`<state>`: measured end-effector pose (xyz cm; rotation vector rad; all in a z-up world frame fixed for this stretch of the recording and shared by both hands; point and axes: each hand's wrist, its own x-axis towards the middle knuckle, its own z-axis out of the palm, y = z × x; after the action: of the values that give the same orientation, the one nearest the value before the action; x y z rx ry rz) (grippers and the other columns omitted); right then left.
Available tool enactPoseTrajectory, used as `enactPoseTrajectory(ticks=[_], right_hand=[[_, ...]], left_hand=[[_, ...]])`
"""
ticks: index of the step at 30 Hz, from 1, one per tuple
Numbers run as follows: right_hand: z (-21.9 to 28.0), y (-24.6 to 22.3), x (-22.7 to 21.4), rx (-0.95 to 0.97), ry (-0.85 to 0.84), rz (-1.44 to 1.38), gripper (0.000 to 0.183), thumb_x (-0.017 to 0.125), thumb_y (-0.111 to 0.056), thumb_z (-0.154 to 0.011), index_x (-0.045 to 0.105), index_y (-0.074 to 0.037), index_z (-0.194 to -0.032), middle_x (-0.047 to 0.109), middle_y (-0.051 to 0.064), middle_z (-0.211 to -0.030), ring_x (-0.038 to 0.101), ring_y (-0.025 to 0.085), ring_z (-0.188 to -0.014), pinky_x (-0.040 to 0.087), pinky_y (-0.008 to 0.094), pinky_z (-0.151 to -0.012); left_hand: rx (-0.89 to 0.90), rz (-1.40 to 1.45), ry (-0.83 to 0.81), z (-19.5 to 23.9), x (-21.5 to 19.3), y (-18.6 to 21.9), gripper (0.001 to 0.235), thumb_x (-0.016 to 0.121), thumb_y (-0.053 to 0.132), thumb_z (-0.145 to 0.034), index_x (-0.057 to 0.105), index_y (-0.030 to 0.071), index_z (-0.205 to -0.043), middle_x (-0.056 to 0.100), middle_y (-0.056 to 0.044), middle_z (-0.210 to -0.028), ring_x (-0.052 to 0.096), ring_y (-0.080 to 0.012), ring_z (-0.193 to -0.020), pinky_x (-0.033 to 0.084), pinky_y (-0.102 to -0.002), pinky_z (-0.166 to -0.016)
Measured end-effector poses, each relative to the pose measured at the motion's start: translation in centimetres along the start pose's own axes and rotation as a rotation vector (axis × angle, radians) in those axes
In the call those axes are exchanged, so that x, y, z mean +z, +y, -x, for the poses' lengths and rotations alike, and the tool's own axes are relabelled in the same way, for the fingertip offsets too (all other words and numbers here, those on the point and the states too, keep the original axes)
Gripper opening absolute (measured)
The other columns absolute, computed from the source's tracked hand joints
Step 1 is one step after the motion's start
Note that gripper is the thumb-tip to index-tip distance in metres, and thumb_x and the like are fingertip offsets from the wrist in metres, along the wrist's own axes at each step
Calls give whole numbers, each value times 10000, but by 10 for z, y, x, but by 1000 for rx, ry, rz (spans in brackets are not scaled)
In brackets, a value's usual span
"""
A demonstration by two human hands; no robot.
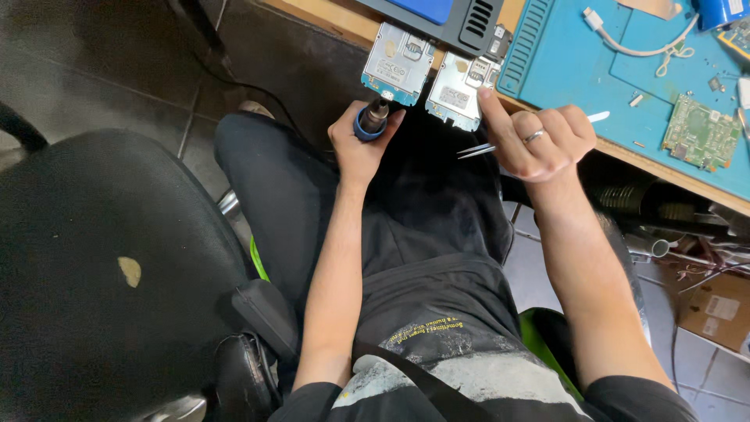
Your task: The person uses a hot air gun and tweezers to remove a component from a small circuit board, then places the removed component on the workbench. They continue to apply heat to the board and use tweezers to adjust or remove additional small parts.
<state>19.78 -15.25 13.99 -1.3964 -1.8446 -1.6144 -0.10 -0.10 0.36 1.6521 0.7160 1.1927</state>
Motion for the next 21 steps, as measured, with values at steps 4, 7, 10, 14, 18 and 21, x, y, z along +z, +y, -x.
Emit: enactPoseTrajectory(ticks=[4,7,10,14,18,21], right_hand=[[-1,4,-7,-9,-21,-63,144,888,-156,-1086,997,-209,-1163,350,-50,-693,290,121,-552,215,269,-556],[-4,11,-14,-86,16,-122,277,804,-13,-1067,1018,-187,-1095,368,-39,-681,317,119,-551,220,256,-557],[-4,18,-24,-128,-12,-139,217,809,-135,-1087,1023,-170,-1105,375,-46,-678,306,118,-541,210,253,-557],[-4,20,-36,-160,-21,-199,172,877,-90,-1049,1017,-186,-1077,408,-46,-664,289,127,-541,202,269,-556],[-1,17,-65,-67,-58,-333,185,830,-86,-1108,1007,-123,-1148,529,-28,-723,399,159,-555,338,305,-516],[9,18,-77,49,-26,-357,267,775,-239,-1142,1005,-130,-1062,462,-56,-672,346,158,-547,287,327,-450]], left_hand=[[13,-12,2,2,1,-9,299,959,243,-920,695,110,-881,666,2,-745,539,-114,-698,513,-326,-686],[0,-24,0,2,2,-11,297,962,247,-915,704,102,-889,712,-12,-767,605,-118,-709,532,-331,-688],[-22,35,-2,1,2,-8,304,980,140,-898,682,89,-868,681,2,-757,568,-88,-727,526,-316,-690],[-41,22,10,1,1,-7,309,979,174,-903,680,107,-867,624,30,-733,499,-87,-715,489,-307,-679],[-64,28,2,1,-1,-3,332,971,206,-906,658,117,-845,555,44,-705,445,-82,-702,450,-305,-662],[-8,12,-2,0,-1,0,361,959,193,-916,622,116,-813,555,24,-688,451,-90,-686,463,-323,-655]])
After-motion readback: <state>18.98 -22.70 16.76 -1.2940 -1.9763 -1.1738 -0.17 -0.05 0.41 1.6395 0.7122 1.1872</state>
